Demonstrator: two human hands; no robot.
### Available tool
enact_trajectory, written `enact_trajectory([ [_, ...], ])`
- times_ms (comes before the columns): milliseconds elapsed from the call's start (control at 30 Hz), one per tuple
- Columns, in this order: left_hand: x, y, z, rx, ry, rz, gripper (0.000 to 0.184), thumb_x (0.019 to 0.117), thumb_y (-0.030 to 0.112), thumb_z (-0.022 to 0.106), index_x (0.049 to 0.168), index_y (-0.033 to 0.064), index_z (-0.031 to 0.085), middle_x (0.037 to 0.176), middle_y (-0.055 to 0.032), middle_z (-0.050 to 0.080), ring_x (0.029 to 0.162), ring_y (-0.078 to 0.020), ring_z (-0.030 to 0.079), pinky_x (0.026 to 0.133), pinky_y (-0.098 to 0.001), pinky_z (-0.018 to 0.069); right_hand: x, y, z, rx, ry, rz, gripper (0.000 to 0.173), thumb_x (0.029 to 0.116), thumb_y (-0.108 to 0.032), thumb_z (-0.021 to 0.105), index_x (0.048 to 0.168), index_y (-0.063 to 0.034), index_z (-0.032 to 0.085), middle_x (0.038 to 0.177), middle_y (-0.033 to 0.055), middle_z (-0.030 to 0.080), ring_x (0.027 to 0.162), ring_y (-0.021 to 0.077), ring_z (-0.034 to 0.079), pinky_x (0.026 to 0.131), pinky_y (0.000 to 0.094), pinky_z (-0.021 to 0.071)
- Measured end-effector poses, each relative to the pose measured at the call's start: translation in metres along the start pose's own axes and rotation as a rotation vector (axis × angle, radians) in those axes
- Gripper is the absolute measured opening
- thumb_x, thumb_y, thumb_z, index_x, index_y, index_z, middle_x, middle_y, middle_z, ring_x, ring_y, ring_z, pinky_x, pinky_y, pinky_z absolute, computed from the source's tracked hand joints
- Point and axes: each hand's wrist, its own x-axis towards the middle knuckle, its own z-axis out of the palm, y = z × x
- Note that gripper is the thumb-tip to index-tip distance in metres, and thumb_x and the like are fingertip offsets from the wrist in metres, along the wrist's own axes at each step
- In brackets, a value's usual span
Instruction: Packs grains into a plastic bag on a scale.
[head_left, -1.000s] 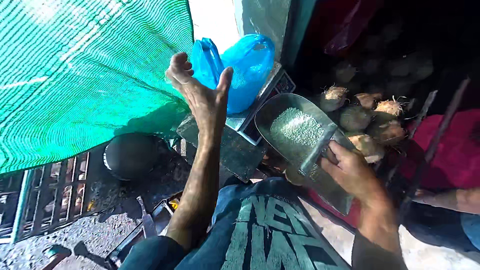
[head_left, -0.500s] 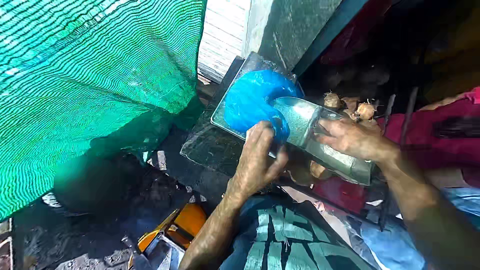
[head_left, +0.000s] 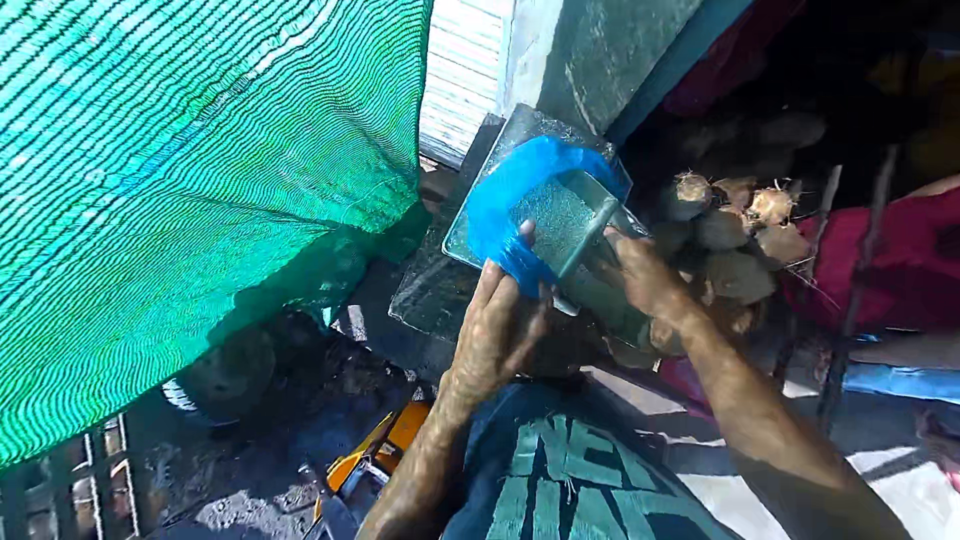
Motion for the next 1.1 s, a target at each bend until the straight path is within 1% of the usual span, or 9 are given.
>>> enact_trajectory([
  [100,0.009,0.008,-0.008,-0.037,-0.075,-0.048,0.025,0.1,0.017,0.062,0.119,0.0,0.063,0.155,-0.0172,0.046,0.142,-0.0293,0.047,0.113,-0.0457,0.0474,-0.006,0.001,-0.007,-0.024,-0.011,0.025,0.034,0.0961,-0.033,0.071,0.113,-0.0042,0.066,0.077,0.0149,0.067,0.072,0.0329,0.068,0.067,0.0571,0.0551],
  [167,0.011,0.016,-0.018,0.039,-0.101,-0.127,0.027,0.0998,0.019,0.063,0.118,0.0,0.064,0.14,-0.0144,0.058,0.129,-0.0242,0.058,0.105,-0.0426,0.0537,-0.009,0.005,-0.016,-0.021,-0.04,0.03,0.031,0.0985,-0.032,0.068,0.114,-0.005,0.066,0.077,0.0149,0.066,0.07,0.0334,0.066,0.065,0.0576,0.0535],
  [267,0.007,0.036,-0.021,0.171,-0.083,-0.237,0.032,0.1,0.023,0.065,0.124,0.0026,0.059,0.116,-0.0063,0.068,0.107,-0.0136,0.067,0.096,-0.0363,0.0582,-0.029,0.025,-0.024,0.006,-0.025,-0.057,0.026,0.0988,-0.035,0.065,0.105,-0.0103,0.064,0.066,0.0078,0.058,0.056,0.0266,0.059,0.052,0.0504,0.0483],
  [400,-0.001,0.059,-0.012,0.311,0.018,-0.315,0.051,0.0987,0.033,0.066,0.136,0.0033,0.046,0.123,-0.0081,0.063,0.113,-0.0146,0.064,0.098,-0.0366,0.0559,-0.07,0.058,-0.064,0.074,-0.039,-0.054,0.022,0.0958,-0.032,0.063,0.095,-0.0099,0.062,0.061,0.0013,0.046,0.05,0.017,0.044,0.046,0.0408,0.0382],
  [567,0.007,0.077,0.001,0.444,0.207,-0.302,0.062,0.099,0.039,0.063,0.138,-0.004,0.04,0.111,-0.0059,0.063,0.1,-0.009,0.064,0.085,-0.0268,0.0571,-0.113,0.079,-0.117,-0.058,0.02,-0.091,0.036,0.0959,-0.043,0.06,0.101,-0.0079,0.061,0.064,0.0027,0.048,0.05,0.0173,0.046,0.046,0.0422,0.0395],
  [667,0.013,0.086,0.01,0.469,0.229,-0.31,0.07,0.0978,0.045,0.063,0.143,-0.0022,0.037,0.111,-0.0041,0.061,0.097,-0.0087,0.063,0.082,-0.0262,0.056,-0.127,0.09,-0.133,-0.066,0.103,-0.127,0.038,0.096,-0.049,0.058,0.095,-0.0108,0.058,0.063,-0.0023,0.045,0.048,0.0099,0.044,0.043,0.0343,0.0392],
  [867,0.013,0.091,0.013,0.55,0.211,-0.385,0.08,0.0954,0.054,0.062,0.15,0.0033,0.033,0.124,-0.0078,0.059,0.099,-0.0078,0.065,0.083,-0.0253,0.0567,-0.139,0.093,-0.133,-0.076,0.133,-0.111,0.036,0.094,-0.049,0.06,0.091,-0.0128,0.057,0.061,-0.0025,0.045,0.047,0.0117,0.045,0.044,0.0369,0.0386],
  [967,0.012,0.087,0.014,0.559,0.285,-0.391,0.077,0.0942,0.055,0.062,0.147,0.0037,0.038,0.116,-0.0049,0.062,0.092,-0.0077,0.065,0.08,-0.0275,0.0573,-0.137,0.095,-0.128,-0.043,0.105,-0.14,0.037,0.0957,-0.049,0.061,0.096,-0.012,0.059,0.062,-0.0013,0.047,0.048,0.0132,0.047,0.044,0.0381,0.0406],
  [1100,0.015,0.074,0.021,0.536,0.35,-0.33,0.076,0.0948,0.053,0.064,0.144,0.0002,0.038,0.107,-0.0028,0.063,0.088,-0.0073,0.065,0.076,-0.0263,0.0563,-0.132,0.091,-0.125,-0.038,0.095,-0.181,0.034,0.0971,-0.046,0.06,0.092,-0.0122,0.057,0.061,-0.0024,0.044,0.047,0.0123,0.045,0.043,0.0361,0.0392],
])
